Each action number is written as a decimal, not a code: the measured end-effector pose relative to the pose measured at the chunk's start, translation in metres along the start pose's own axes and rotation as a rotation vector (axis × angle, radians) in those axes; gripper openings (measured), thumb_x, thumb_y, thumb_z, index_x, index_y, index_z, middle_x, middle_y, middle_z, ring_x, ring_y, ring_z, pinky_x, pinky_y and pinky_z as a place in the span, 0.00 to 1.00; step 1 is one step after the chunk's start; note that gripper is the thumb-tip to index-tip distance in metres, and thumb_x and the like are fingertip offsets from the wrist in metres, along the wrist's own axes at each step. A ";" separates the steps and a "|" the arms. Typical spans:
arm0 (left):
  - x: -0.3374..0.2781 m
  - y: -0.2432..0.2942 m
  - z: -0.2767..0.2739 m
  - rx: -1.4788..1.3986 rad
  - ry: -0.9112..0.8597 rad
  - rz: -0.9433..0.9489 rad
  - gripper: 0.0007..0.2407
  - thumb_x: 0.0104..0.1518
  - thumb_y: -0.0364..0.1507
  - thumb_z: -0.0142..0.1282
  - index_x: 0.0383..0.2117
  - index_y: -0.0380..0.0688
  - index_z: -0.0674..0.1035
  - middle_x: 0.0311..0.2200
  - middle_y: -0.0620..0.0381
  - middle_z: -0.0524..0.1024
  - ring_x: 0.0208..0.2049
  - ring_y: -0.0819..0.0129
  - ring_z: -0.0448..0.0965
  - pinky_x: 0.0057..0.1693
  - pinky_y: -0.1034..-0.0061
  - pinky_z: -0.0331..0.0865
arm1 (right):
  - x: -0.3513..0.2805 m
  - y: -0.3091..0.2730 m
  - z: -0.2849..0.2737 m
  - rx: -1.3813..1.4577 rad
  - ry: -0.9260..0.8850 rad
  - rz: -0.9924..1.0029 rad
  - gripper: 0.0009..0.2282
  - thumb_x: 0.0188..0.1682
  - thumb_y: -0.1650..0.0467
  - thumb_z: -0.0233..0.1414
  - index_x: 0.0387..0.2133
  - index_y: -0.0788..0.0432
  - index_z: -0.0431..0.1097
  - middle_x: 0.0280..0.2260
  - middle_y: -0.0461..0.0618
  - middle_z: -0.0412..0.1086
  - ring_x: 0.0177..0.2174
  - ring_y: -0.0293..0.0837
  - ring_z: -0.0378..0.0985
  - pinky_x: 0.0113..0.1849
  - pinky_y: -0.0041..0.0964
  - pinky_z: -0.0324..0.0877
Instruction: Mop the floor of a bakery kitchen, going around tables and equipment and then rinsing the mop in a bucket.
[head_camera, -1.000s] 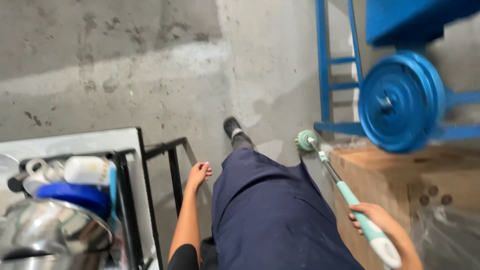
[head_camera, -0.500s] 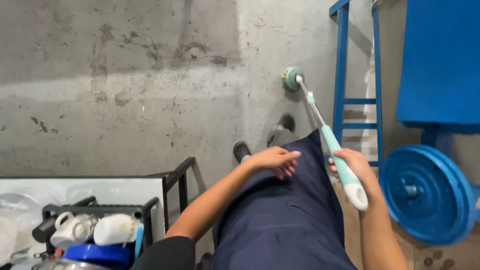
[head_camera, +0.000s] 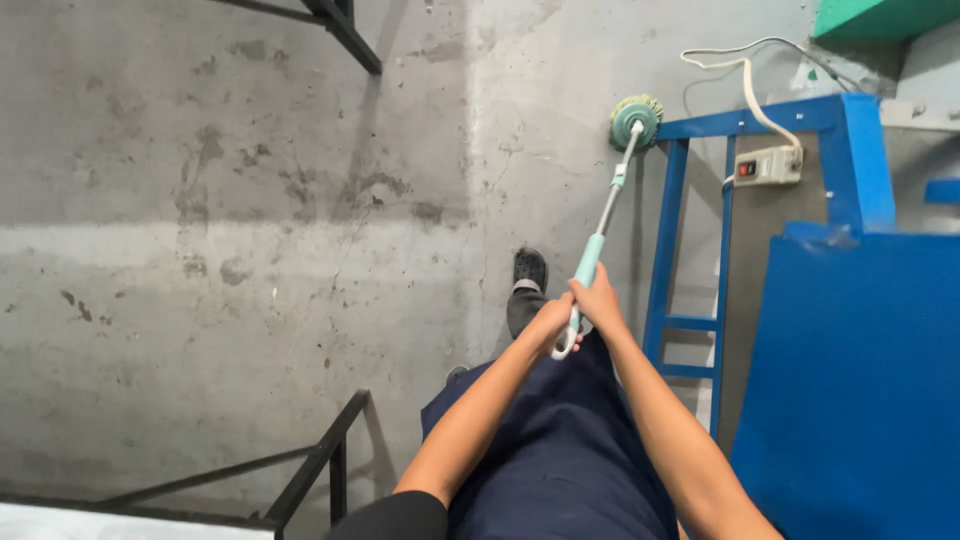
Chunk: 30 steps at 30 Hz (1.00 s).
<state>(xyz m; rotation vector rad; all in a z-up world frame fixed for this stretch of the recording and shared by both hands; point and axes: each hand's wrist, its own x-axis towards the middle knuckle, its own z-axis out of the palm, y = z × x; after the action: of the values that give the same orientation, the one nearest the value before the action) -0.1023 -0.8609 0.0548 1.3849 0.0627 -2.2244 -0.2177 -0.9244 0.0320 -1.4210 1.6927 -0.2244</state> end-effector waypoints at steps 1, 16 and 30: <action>-0.006 0.018 0.003 -0.009 0.028 -0.048 0.23 0.65 0.49 0.41 0.38 0.38 0.73 0.24 0.50 0.73 0.20 0.59 0.77 0.26 0.61 0.76 | 0.019 -0.009 0.001 0.097 -0.028 -0.006 0.16 0.48 0.69 0.59 0.44 0.62 0.61 0.32 0.58 0.69 0.33 0.55 0.77 0.36 0.52 0.71; -0.113 0.143 -0.107 0.110 0.256 0.071 0.08 0.52 0.27 0.65 0.29 0.36 0.77 0.21 0.55 0.75 0.17 0.72 0.74 0.21 0.74 0.68 | 0.148 -0.134 0.162 0.100 -0.174 0.390 0.40 0.44 0.73 0.48 0.67 0.72 0.30 0.38 0.75 0.73 0.30 0.61 0.81 0.33 0.50 0.77; -0.082 0.003 -0.028 -0.568 0.371 0.131 0.11 0.59 0.29 0.56 0.43 0.36 0.79 0.35 0.52 0.82 0.32 0.65 0.82 0.39 0.67 0.76 | 0.050 -0.154 0.175 -0.623 -0.506 -0.060 0.39 0.44 0.68 0.50 0.71 0.58 0.38 0.41 0.71 0.73 0.42 0.67 0.79 0.46 0.57 0.72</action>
<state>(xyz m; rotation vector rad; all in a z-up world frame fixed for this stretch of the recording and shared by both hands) -0.0493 -0.8229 0.1117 1.3939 0.6576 -1.6343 0.0173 -0.9507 0.0011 -1.7812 1.3392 0.6369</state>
